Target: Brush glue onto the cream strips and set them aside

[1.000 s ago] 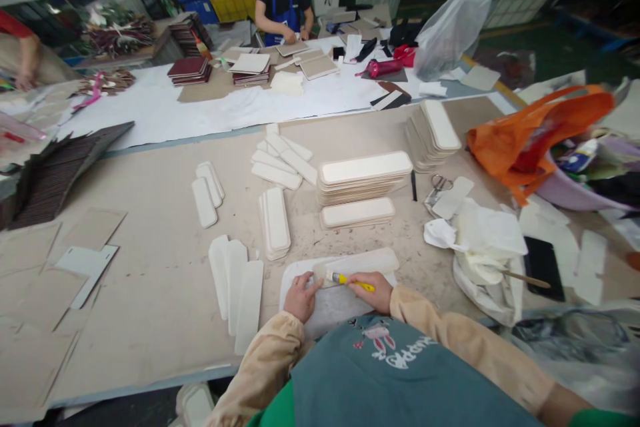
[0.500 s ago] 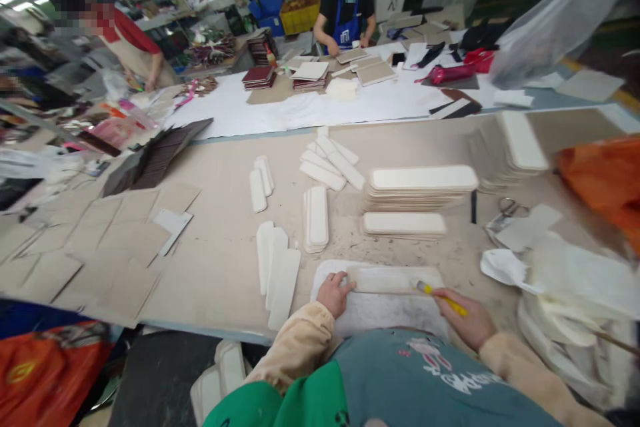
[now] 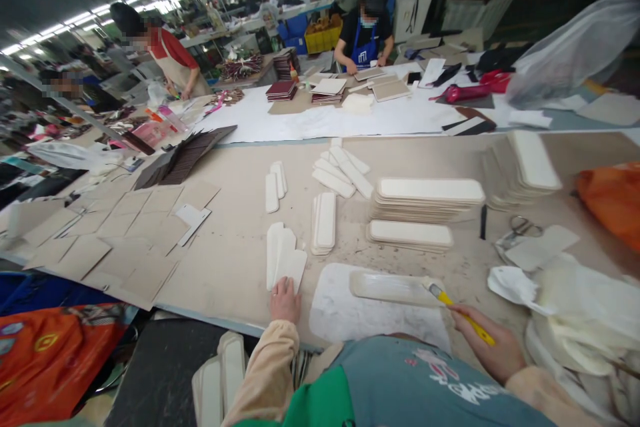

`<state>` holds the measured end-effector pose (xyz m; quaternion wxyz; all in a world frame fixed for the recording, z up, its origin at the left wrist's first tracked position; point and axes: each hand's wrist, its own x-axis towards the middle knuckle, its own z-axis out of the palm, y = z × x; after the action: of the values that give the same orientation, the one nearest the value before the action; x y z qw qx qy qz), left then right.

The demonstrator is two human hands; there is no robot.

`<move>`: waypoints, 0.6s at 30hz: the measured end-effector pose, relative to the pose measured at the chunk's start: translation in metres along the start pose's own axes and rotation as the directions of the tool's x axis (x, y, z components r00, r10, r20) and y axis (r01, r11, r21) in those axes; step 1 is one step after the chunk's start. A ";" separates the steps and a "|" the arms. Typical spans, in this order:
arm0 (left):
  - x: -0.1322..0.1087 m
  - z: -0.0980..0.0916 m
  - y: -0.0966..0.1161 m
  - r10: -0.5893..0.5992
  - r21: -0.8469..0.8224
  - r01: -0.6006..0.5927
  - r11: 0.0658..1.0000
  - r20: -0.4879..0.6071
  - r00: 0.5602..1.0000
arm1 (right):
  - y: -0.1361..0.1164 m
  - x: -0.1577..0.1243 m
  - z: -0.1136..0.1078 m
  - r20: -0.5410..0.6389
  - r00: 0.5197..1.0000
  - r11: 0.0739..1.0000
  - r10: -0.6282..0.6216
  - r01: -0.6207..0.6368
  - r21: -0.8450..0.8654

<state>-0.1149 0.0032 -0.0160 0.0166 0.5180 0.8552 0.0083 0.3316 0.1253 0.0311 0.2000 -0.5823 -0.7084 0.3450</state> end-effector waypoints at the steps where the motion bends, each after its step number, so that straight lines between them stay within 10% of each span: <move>1: -0.001 0.001 -0.005 0.017 0.009 -0.017 1.000 0.001 1.000 | 0.000 0.000 -0.001 0.002 1.000 1.000 0.000 0.000 -0.001; 18: 0.007 -0.008 0.000 0.084 0.143 -0.093 0.985 0.073 0.994 | 0.017 -0.016 -0.003 0.024 0.999 0.999 -0.023 0.022 0.040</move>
<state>-0.1178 0.0093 -0.0086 0.0066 0.5553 0.8286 -0.0709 0.3490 0.1123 0.0222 0.2068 -0.5659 -0.7104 0.3638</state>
